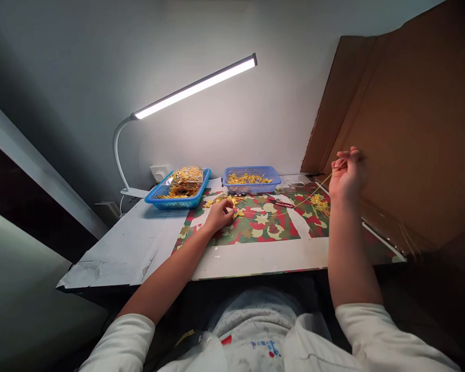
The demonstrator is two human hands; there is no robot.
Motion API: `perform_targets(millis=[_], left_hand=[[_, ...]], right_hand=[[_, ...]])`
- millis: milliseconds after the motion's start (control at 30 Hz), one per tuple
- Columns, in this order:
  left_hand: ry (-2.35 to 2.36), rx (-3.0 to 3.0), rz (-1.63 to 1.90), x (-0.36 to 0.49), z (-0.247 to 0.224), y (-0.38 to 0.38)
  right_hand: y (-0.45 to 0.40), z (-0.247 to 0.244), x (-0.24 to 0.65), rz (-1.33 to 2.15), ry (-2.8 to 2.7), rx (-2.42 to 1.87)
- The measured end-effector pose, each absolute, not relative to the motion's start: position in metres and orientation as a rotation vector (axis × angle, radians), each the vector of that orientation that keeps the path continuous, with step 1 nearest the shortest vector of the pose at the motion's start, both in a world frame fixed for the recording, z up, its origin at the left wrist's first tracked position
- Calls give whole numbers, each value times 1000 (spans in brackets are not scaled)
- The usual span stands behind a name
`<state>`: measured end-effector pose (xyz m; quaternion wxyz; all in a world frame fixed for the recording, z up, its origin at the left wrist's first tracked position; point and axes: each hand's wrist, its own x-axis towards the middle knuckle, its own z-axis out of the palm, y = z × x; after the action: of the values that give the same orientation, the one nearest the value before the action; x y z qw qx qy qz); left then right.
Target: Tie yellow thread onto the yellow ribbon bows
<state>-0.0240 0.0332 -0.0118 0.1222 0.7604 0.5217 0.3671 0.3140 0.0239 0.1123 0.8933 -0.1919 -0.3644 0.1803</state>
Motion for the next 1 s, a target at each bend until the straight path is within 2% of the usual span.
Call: perform_targets(millis=[167,400,533,1000], left_hand=[[1758,2303,1101,-34,-9,46],[1708,2589,780,-7,-3,82],[1804,2627,666,11,-6,100],[1726,2751,471,24,-16,108]], right_hand=[[34,101,281,522,-939,-466],[51,46,254,794,-1107,-828],[54,26,249,838,-1152,-944],[51,12,233,872,-1269,-1038]])
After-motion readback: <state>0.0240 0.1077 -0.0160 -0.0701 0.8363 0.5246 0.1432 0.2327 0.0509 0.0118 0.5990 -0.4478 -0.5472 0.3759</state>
